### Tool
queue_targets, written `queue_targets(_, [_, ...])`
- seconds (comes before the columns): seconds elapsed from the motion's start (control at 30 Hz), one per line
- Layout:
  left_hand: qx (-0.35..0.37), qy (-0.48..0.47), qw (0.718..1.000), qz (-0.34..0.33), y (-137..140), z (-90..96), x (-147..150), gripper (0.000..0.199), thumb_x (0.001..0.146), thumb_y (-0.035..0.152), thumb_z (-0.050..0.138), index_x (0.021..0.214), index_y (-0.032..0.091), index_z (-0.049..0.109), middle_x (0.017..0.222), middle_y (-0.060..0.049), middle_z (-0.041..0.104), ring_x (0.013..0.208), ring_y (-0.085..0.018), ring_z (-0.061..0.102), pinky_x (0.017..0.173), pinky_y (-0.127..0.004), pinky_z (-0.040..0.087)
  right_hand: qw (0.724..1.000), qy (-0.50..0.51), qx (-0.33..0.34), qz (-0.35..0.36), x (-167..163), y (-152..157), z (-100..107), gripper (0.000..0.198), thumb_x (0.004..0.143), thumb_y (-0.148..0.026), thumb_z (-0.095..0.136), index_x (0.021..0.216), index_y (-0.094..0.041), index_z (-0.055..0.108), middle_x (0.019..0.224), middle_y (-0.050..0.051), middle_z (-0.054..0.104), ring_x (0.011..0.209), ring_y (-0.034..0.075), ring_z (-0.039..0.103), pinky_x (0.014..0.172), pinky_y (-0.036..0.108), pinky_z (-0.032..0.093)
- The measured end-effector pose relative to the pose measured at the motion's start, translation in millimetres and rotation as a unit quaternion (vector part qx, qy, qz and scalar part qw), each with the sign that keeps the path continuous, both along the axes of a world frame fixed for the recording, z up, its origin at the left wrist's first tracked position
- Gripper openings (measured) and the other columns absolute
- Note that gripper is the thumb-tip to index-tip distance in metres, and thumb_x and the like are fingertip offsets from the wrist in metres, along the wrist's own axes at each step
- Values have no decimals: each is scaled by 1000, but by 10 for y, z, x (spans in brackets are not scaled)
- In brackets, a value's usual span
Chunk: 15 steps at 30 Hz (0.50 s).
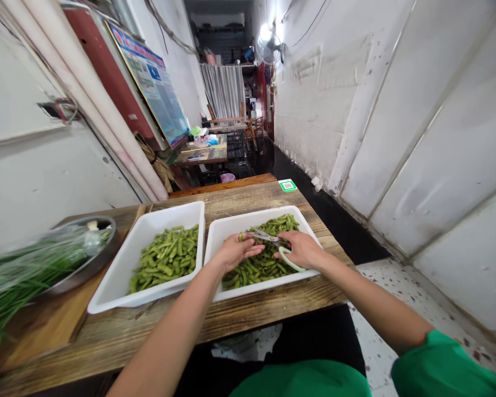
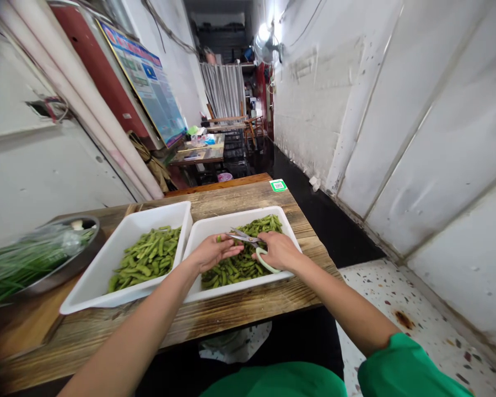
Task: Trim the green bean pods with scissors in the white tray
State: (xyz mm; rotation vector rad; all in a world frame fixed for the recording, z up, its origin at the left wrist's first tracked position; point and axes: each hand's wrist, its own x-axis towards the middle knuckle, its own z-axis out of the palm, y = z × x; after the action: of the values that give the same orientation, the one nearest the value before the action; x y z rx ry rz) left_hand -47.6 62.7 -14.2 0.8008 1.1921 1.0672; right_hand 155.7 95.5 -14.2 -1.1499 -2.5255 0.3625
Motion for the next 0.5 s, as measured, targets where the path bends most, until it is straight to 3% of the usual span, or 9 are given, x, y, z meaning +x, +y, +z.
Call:
queue_targets(0.13, [17,33,998,43,24,-23,-54,13,63,8,64,71,9,53,75,-8,63,75,-15,62,73,-24,50,1000,-8,-9,-9,-6,-2,21,49,66,-49,55,105,-19,54,86,5,58,70,15,53,62,23,36])
queue_targets(0.3, [54,100,993,25,22,-61,-49,20,59,19,68,74,9,59,65,-3,63,62,-12,60,65,-24,50,1000,4,0,7,-5,-10,26,48,66,-51,55,102,-19,56,82,5,59,68,15,53,59,23,35])
queue_targets(0.5, [57,129,990,23,15,-74,-2,21,52,24,70,66,10,61,62,-1,64,60,-12,59,67,-26,49,999,3,-3,36,-2,-12,20,49,66,-55,51,98,-18,58,69,3,59,62,14,52,53,22,32])
